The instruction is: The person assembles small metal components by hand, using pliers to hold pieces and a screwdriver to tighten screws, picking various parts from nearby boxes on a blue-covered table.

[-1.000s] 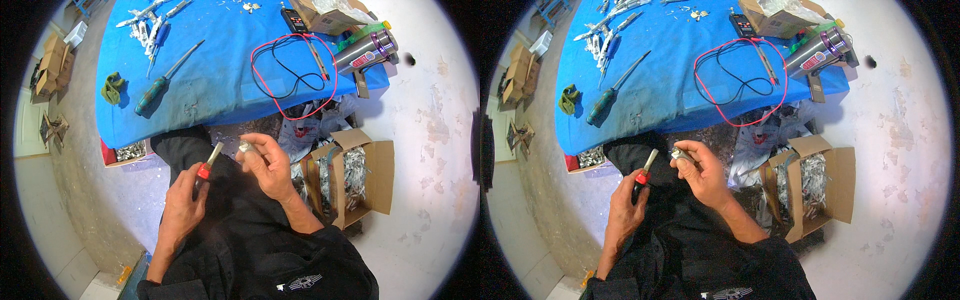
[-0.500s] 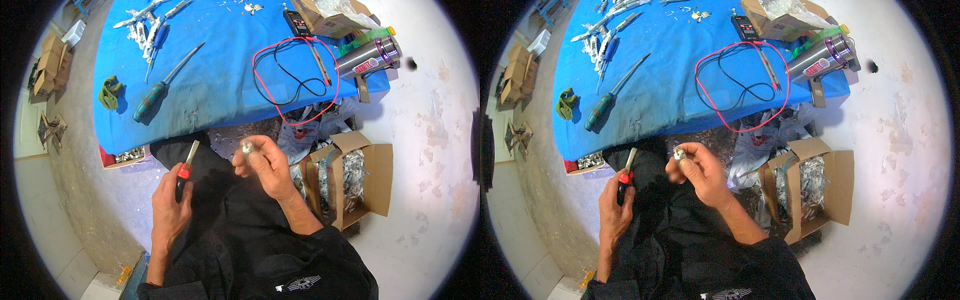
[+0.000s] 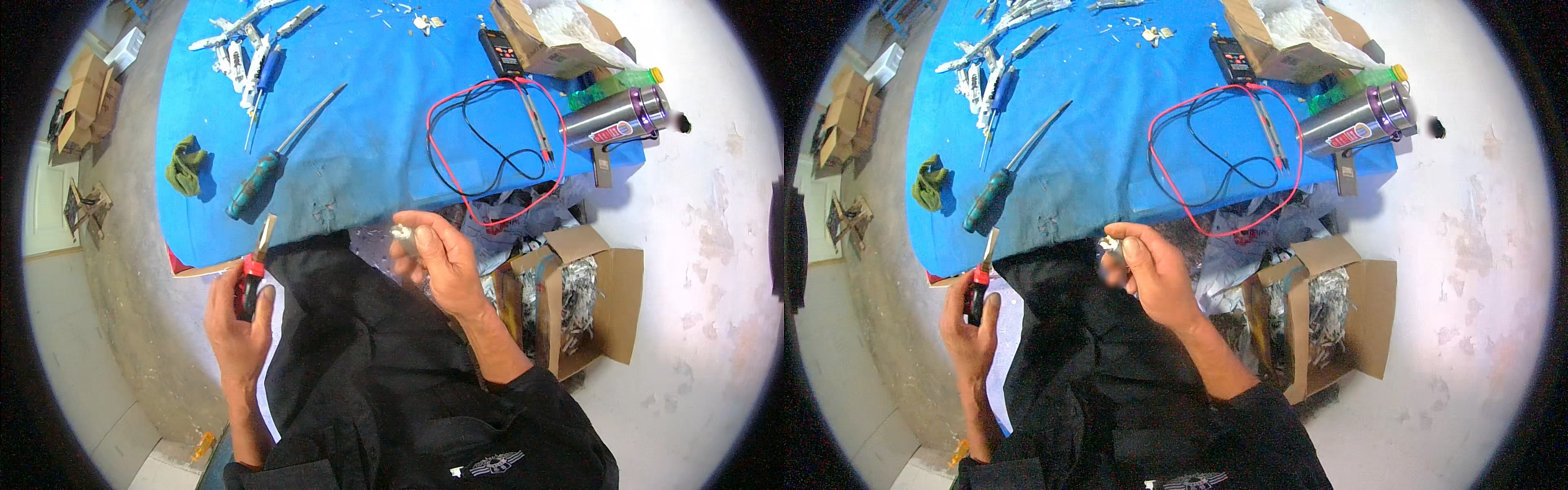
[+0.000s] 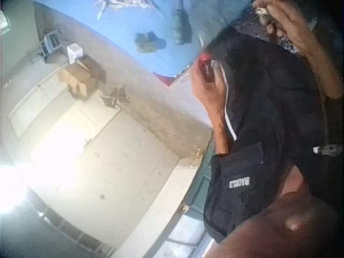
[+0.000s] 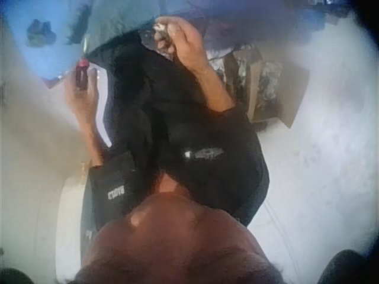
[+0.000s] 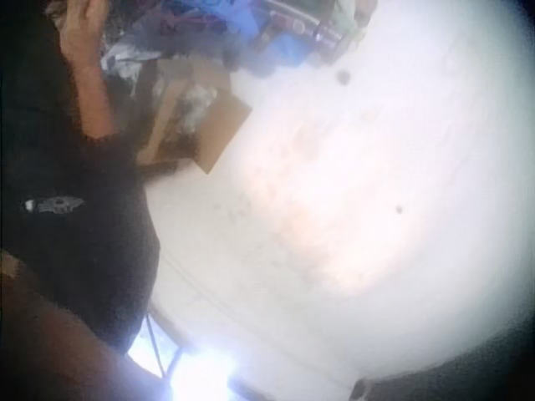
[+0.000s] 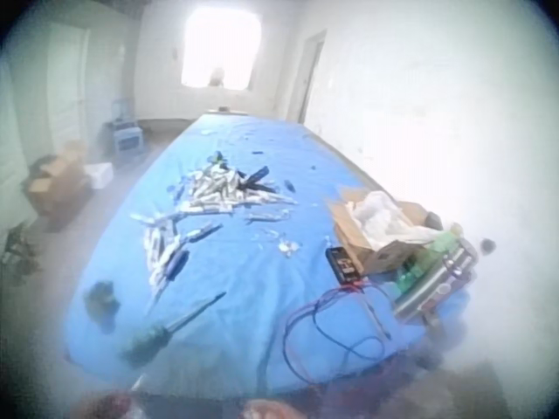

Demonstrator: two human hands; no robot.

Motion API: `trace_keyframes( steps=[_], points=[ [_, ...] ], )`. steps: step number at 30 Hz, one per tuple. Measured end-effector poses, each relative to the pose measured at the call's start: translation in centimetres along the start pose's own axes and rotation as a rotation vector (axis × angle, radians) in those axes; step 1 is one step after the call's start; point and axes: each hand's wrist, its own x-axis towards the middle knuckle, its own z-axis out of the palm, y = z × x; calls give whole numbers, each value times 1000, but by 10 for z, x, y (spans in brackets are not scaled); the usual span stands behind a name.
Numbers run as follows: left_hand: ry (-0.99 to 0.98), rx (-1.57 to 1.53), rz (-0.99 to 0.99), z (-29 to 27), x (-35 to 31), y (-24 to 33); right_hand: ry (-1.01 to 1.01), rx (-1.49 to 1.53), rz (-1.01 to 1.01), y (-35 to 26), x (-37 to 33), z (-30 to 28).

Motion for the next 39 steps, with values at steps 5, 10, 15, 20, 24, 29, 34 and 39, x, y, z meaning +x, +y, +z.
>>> trace_keyframes(
  steps=[5, 10, 15, 20, 24, 29, 34, 39],
  points=[
    [66, 105, -87, -9, 21, -23, 3, -184, -45, -2, 29, -5],
    [99, 262, -98, -12, 37, -42, 5, -219, 76, -7, 50, -9],
    [84, 409, -48, -9, 52, -54, 30, -239, 61, -16, 60, -2],
    [125, 509, 48, -5, 68, -63, -9, -250, 28, -23, 70, -1],
    [109, 529, 58, -4, 76, -73, -59, -122, 29, -24, 74, 0],
    [113, 501, 79, -1, 79, -83, -155, 176, 66, -10, 78, -3],
    [138, 487, 133, 1, 80, -84, -205, 341, -18, -4, 80, 1],
    [211, 362, 211, 1, 73, -54, -194, 225, -54, -8, 79, 5]
  ],
)
